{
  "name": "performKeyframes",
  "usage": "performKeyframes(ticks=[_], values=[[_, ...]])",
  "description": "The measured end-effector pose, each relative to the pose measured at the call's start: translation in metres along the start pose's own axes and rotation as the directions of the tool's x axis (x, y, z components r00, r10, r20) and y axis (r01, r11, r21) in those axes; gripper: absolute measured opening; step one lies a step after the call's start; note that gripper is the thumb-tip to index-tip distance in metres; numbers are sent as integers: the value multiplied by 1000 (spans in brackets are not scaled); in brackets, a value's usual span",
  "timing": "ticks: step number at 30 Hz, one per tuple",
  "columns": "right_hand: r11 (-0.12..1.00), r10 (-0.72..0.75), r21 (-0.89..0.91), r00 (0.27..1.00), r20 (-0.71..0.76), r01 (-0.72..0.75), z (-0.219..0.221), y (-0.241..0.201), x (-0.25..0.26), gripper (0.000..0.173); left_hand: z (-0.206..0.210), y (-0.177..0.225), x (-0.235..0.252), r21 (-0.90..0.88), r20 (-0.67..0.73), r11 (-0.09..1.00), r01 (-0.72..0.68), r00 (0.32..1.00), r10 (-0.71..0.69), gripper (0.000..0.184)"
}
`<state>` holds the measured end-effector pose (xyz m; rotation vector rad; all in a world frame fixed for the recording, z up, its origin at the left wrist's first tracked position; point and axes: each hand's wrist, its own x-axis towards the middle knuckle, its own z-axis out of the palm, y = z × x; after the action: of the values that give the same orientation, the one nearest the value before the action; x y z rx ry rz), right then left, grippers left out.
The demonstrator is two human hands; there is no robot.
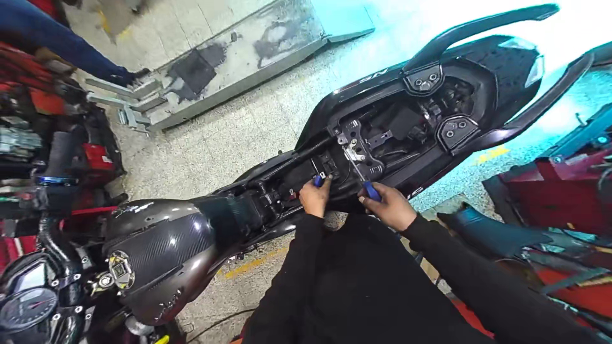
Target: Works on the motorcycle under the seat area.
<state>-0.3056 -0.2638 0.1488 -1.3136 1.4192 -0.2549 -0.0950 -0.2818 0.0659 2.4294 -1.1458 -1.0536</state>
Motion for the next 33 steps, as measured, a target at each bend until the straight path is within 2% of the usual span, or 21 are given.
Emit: performKeyframes(ticks=[3,7,10,12,17,22,25,31,33], values=[[999,-27,-30,999,39,28,-10,-11,16,25,16,4,-3,32,-70,999,5,998,-3,56],[996,-74,-48,991,109,80,-14,-21,36,24,30,-3,-6,-13,-230,996,-89,969,84,36],[995,-88,-27,987,135,92,-11,-17,54,25,28,3,-9,-103,-193,994,-42,981,22,33],[997,-75,12,992,102,74,-10,-13,64,25,30,8,-11,-143,-188,989,-24,982,-3,36],[994,-75,85,995,62,70,-10,-10,69,23,30,13,-5,-83,-233,995,-47,972,27,49],[994,-97,-34,993,73,100,-7,-6,67,27,23,27,-7,57,-95,998,-15,995,20,43],[984,-153,-89,988,26,155,-5,-7,68,28,13,33,-8,80,-50,997,-4,999,8,41],[930,-306,-237,949,-70,282,12,3,71,26,-2,13,-10,-87,-45,996,32,998,-36,45],[926,-271,-283,962,-33,251,14,2,68,28,-12,5,-10,-176,-88,984,14,996,-29,46]])
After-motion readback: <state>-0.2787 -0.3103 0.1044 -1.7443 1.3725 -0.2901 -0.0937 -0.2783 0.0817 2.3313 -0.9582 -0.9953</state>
